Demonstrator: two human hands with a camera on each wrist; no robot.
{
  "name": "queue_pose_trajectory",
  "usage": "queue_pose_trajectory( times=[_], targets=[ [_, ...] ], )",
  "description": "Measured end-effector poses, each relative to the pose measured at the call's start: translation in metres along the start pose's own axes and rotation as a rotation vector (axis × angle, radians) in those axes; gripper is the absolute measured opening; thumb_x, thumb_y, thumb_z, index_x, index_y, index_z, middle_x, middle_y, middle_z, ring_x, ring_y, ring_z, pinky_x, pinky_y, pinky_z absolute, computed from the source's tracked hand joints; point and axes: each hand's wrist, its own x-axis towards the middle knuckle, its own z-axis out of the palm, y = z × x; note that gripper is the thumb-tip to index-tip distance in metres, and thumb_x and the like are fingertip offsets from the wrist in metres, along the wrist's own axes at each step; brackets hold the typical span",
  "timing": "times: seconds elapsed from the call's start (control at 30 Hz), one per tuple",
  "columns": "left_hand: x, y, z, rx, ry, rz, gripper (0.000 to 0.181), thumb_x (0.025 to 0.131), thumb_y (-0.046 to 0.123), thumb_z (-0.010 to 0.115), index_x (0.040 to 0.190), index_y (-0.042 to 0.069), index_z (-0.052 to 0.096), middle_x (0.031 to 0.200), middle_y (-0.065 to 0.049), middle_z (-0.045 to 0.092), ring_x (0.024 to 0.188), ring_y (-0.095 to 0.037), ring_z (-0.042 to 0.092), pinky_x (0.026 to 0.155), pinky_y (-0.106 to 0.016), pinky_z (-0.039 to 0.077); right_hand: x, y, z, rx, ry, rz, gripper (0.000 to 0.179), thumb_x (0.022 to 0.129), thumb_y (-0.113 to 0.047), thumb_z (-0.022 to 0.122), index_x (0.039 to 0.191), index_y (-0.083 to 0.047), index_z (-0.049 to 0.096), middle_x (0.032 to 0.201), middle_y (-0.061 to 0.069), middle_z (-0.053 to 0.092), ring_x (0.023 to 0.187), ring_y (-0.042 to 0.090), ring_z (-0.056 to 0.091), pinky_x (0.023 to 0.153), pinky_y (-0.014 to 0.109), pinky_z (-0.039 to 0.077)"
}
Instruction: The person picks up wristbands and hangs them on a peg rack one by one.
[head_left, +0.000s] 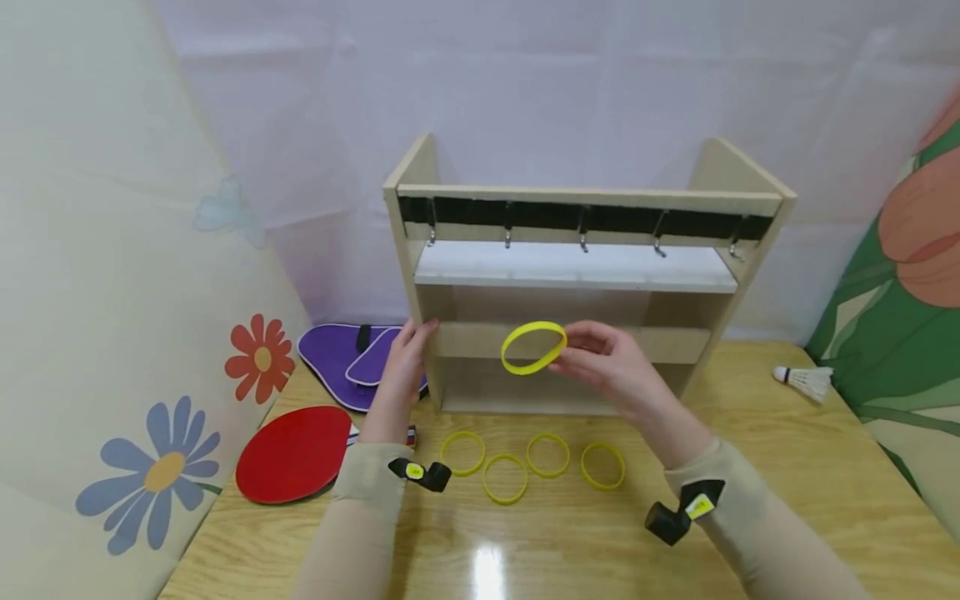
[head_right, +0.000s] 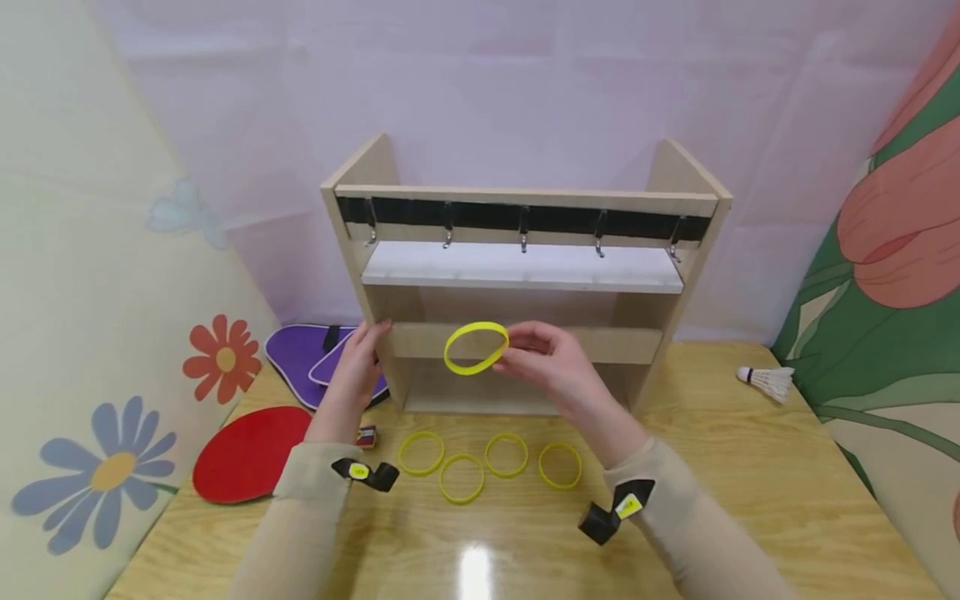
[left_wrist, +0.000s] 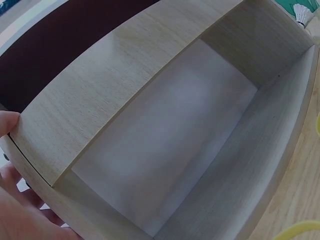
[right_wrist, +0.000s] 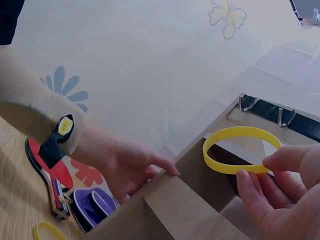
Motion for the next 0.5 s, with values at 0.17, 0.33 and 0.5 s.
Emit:
queue_pose_trajectory(
  times=[0.17,0.33,0.5],
  targets=[
    [-0.002,0.000,0.000,0.016,0.008,0.003,0.051,0.103,0.025,0.046,0.152,0.017,0.039,0.129,-0.016,0.053,0.104,-0.016,0.054,0.106,-0.048,0.038,0.003,-0.005,0.016,0.061,0.005,-0.003,0.028,0.096,0.007,0.055,0.123,0.011,0.050,0.103,0.006,0.066,0.091,0.015,0.070,0.088,0.031,0.057],
    [-0.002,0.000,0.000,0.006,0.027,0.012,0.048,0.102,0.023,0.047,0.148,0.012,0.043,0.109,-0.001,0.060,0.093,-0.010,0.058,0.103,-0.049,0.041,0.009,-0.010,0.030,0.102,-0.002,-0.009,0.026,0.096,0.007,0.054,0.121,0.010,0.051,0.100,0.005,0.066,0.092,0.015,0.070,0.088,0.029,0.056],
    [-0.001,-0.001,0.000,0.011,0.039,0.022,0.045,0.101,0.024,0.048,0.145,0.010,0.047,0.095,0.009,0.061,0.088,-0.007,0.060,0.090,-0.036,0.047,0.017,-0.013,0.044,0.135,-0.009,-0.012,0.021,0.096,0.006,0.053,0.117,0.003,0.056,0.102,0.005,0.067,0.093,0.015,0.070,0.089,0.030,0.056]
  ],
)
